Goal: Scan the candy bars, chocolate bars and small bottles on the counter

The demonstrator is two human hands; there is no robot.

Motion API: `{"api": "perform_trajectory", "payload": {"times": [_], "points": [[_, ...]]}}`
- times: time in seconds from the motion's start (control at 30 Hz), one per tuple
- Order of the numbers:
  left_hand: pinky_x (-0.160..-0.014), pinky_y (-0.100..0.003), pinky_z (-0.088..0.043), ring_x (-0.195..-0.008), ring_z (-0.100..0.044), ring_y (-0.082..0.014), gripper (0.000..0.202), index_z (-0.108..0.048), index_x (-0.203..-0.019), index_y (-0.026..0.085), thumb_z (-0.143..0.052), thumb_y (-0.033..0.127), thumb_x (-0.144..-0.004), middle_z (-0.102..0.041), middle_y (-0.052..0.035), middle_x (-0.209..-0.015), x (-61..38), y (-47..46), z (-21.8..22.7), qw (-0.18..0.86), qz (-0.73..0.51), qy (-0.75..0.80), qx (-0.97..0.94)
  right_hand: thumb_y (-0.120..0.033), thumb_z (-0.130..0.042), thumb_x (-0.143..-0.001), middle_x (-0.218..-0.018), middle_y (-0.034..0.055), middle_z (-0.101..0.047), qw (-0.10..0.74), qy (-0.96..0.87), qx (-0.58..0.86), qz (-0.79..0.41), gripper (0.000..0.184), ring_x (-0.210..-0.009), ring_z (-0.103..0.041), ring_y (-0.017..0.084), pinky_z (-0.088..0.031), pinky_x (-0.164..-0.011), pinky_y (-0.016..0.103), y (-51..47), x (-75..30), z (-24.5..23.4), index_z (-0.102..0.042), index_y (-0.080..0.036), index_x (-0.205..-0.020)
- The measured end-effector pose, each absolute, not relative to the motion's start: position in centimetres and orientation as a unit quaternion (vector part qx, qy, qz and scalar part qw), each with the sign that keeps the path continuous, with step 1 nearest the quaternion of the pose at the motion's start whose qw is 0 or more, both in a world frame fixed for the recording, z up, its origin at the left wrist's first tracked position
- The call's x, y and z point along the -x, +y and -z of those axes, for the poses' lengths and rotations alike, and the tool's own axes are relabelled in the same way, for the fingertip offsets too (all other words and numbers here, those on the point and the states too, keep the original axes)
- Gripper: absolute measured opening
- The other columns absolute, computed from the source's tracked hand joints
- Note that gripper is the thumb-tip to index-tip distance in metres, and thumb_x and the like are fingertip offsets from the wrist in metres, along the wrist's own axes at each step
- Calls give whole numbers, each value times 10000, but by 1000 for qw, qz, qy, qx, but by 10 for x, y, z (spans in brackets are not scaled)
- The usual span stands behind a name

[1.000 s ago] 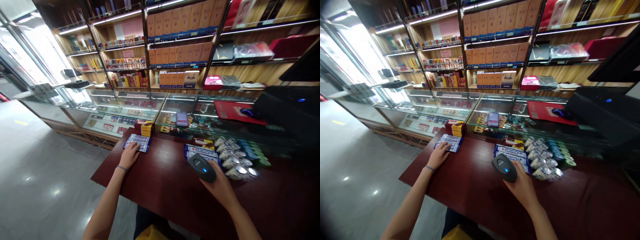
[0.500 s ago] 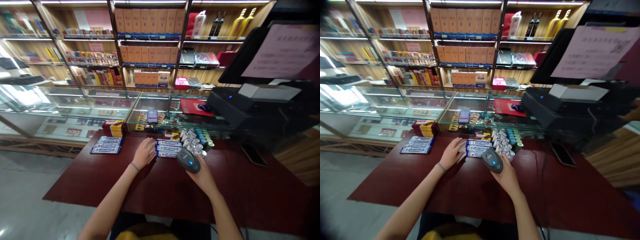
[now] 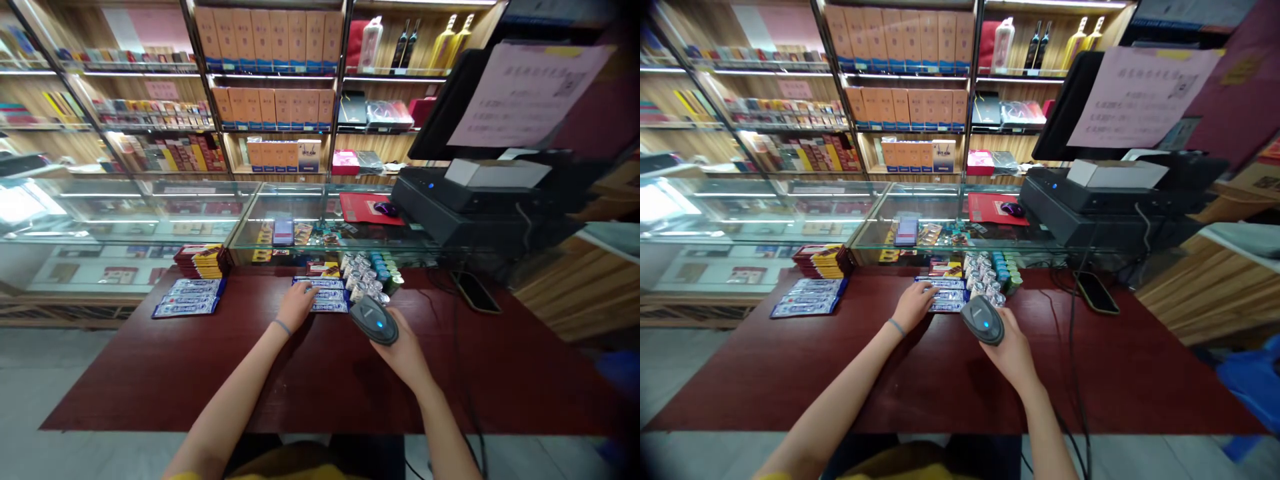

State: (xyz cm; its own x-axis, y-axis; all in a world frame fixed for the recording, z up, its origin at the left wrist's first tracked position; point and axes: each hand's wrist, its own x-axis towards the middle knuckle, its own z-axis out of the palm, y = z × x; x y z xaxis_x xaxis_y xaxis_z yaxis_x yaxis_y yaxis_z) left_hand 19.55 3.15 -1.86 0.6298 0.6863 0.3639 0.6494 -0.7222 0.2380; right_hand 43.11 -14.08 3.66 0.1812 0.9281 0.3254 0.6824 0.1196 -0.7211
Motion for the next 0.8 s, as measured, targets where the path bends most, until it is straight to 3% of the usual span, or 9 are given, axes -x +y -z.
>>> {"api": "perform_trajectory", "payload": {"times": [0.23, 0.43, 0.57, 0.7, 0.8], "points": [[-862, -364, -489, -984, -578, -249, 266, -671, -1193, 229, -554, 246, -954, -653, -104, -1073, -198, 36, 15, 20, -176, 367, -913, -230, -616, -763, -1192, 85, -597, 418, -620, 646, -151, 444, -1040, -662, 246, -536, -896, 356, -140, -430, -32, -552, -233, -1202], [-872, -336, -497, -962, -623, -221, 262, -684, -1133, 212, -465, 225, -990, -683, -97, -1030, -179, 28, 7, 93, -262, 402, -873, -244, -616, -778, -1184, 87, -589, 410, -624, 649, -148, 423, -1029, -665, 247, -545, -874, 354, -138, -428, -33, -547, -235, -1195], [-881, -328, -520, -985, -660, -217, 263, -715, -1075, 214, -492, 313, -977, -716, -79, -1051, -153, 25, 3, 278, -367, 447, -767, -277, -619, -789, -1225, 101, -573, 410, -625, 649, -140, 418, -1061, -648, 264, -543, -891, 377, -134, -419, -30, -540, -238, -1197], [-666, -309, -565, -745, -697, -206, 375, -717, -1123, 163, -626, 444, -891, -748, -78, -851, -129, 23, 6, 589, -340, 457, -573, -281, -620, -804, -1189, 104, -580, 405, -641, 635, -145, 391, -1064, -644, 264, -550, -867, 359, -125, -402, -32, -531, -227, -1181], [-617, -288, -570, -677, -688, -178, 512, -689, -1180, 124, -725, 480, -814, -745, -83, -819, -120, 19, 9, 687, -351, 437, -463, -285, -616, -811, -1171, 94, -577, 385, -660, 625, -161, 363, -1046, -646, 257, -548, -851, 353, -119, -385, -39, -535, -232, -1161]]}}
